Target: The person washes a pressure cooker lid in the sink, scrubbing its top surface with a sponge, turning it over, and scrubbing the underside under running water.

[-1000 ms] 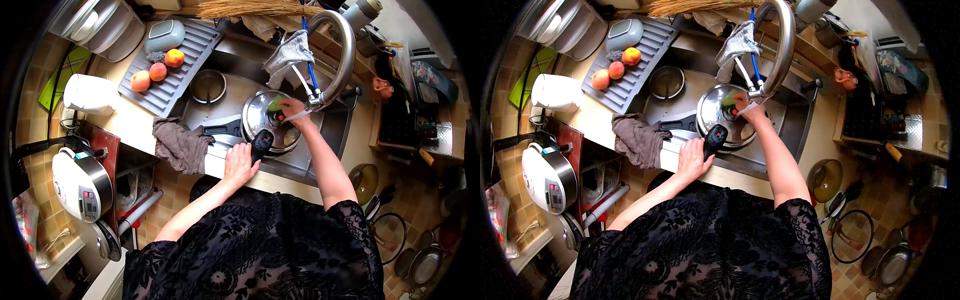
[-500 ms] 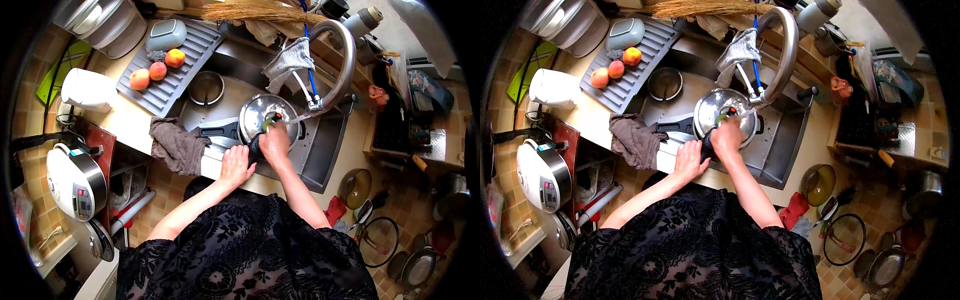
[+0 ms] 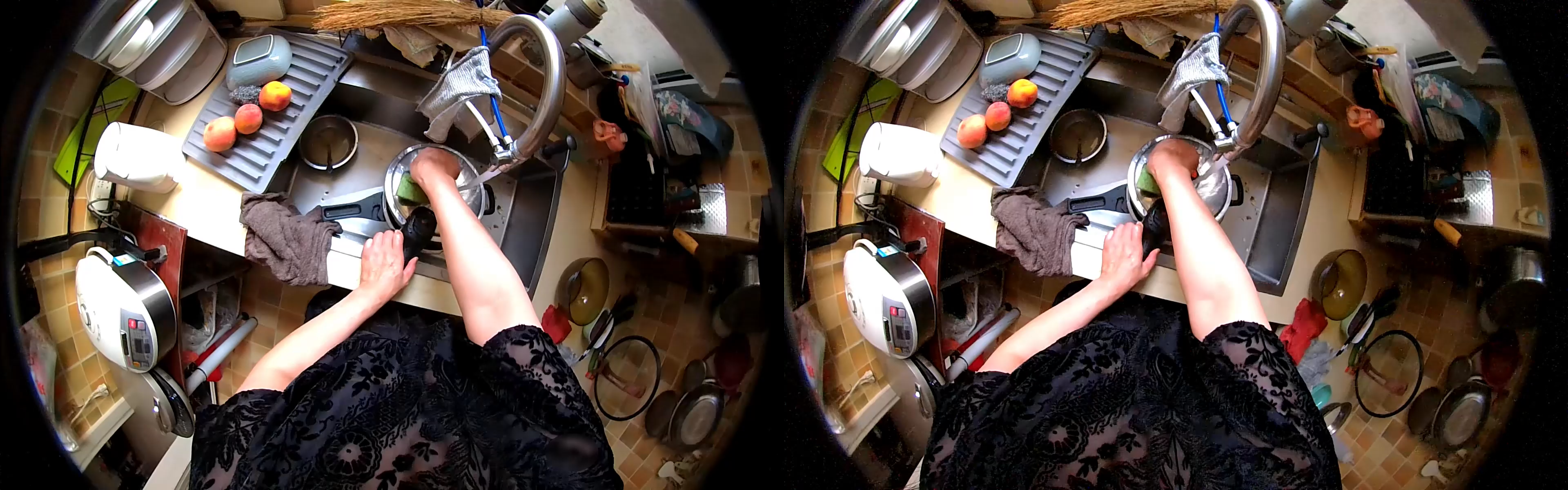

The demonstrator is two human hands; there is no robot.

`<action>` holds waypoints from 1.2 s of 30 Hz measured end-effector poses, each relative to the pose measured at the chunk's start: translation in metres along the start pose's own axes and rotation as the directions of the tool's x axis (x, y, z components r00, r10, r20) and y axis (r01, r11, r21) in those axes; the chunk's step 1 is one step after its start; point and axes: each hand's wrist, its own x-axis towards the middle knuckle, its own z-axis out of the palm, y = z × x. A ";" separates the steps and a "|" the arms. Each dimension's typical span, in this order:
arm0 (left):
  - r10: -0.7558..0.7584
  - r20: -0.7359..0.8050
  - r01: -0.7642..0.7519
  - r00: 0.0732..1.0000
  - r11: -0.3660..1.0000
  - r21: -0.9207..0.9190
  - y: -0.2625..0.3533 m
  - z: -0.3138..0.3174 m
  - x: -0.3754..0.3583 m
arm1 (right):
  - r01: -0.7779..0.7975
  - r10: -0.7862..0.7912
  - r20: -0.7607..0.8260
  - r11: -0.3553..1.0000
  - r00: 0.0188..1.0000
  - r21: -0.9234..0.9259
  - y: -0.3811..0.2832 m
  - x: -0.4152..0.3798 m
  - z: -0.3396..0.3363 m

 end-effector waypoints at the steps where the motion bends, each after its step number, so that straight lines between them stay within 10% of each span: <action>1: -0.009 0.010 0.009 1.000 1.000 -0.007 0.000 -0.001 -0.003 | 0.029 -0.029 -0.015 0.999 0.999 -0.020 0.001 -0.007 0.004; 6: -0.026 -0.021 0.025 0.999 0.998 -0.051 -0.002 0.003 0.000 | 0.345 -0.416 -0.217 0.889 0.883 -0.299 0.040 -0.061 0.060; 13: -0.034 0.014 0.036 0.999 0.993 -0.109 -0.004 -0.001 0.002 | 0.335 -0.438 -0.356 0.888 0.826 -0.316 0.127 -0.089 0.042; 19: 0.000 -0.045 -0.005 0.999 0.994 -0.110 -0.008 0.002 0.002 | 0.581 -0.681 -0.472 0.729 0.560 -0.362 0.150 -0.022 0.032; 29: -0.037 -0.022 0.035 0.999 0.993 -0.112 -0.006 0.008 0.001 | 0.416 -0.341 -0.415 0.903 0.844 0.104 0.095 -0.111 0.050; 36: -0.010 -0.057 0.004 0.998 0.993 -0.114 -0.008 0.009 0.003 | 0.309 -0.266 -0.402 0.950 0.876 0.045 0.032 -0.054 0.056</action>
